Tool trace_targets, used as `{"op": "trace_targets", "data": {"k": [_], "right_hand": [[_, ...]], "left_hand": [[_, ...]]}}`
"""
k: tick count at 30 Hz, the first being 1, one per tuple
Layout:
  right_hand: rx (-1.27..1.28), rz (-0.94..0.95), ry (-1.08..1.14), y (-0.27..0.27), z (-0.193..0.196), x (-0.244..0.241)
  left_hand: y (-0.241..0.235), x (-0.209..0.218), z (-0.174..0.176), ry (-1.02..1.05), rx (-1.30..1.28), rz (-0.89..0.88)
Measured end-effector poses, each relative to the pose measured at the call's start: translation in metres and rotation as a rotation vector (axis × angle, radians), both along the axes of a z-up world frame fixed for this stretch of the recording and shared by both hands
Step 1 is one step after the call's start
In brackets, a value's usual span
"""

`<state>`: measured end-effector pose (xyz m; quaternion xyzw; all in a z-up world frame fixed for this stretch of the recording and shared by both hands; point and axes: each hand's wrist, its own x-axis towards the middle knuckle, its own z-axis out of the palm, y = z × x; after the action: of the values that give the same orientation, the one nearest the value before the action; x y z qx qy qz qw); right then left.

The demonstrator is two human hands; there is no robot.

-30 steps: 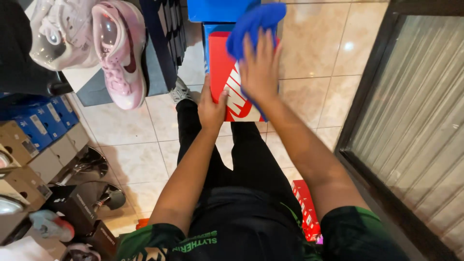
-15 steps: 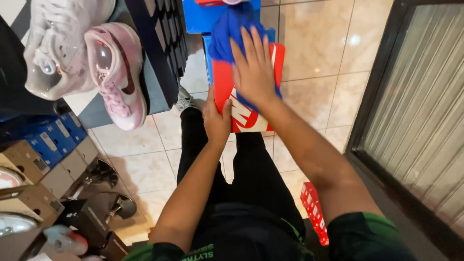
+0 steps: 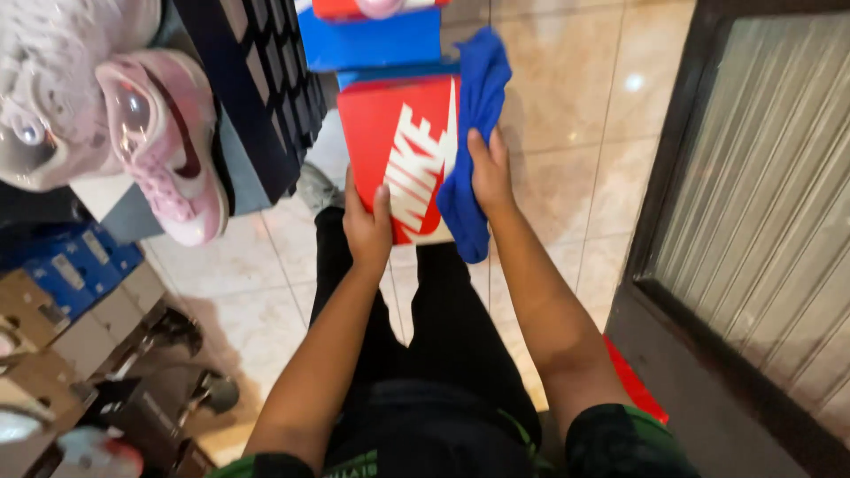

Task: Cleaning shoe boxes and shoes with a cloth and inspecting them before storage or shipping.

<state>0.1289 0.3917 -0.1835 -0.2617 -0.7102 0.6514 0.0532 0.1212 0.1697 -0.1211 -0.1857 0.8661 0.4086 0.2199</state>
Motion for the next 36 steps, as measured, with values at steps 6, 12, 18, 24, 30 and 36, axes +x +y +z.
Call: {"op": "trace_targets", "data": {"k": [6, 12, 18, 24, 30, 36], "right_hand": [[-0.017, -0.194, -0.263, -0.061, 0.033, 0.117], [-0.804, -1.088, -0.247, -0.168, 0.098, 0.066], [-0.819, -0.726, -0.516, -0.198, 0.033, 0.149], [-0.676, 0.031, -0.703, -0.177, 0.080, 0.171], [-0.469, 0.206, -0.547, -0.147, 0.144, 0.071], [1.030, 0.178, -0.016, -0.086, 0.077, 0.033]], "left_hand": [[0.013, -0.008, 0.020, 0.027, 0.079, 0.015], [0.004, -0.003, -0.005, 0.125, 0.079, -0.022], [-0.013, -0.007, -0.012, 0.198, 0.204, -0.074], [-0.055, 0.005, 0.033, 0.145, 0.410, -0.153], [-0.109, 0.046, 0.045, 0.286, 0.613, -0.598], [-0.104, 0.046, -0.044, 0.477, 0.317, -0.058]]}}
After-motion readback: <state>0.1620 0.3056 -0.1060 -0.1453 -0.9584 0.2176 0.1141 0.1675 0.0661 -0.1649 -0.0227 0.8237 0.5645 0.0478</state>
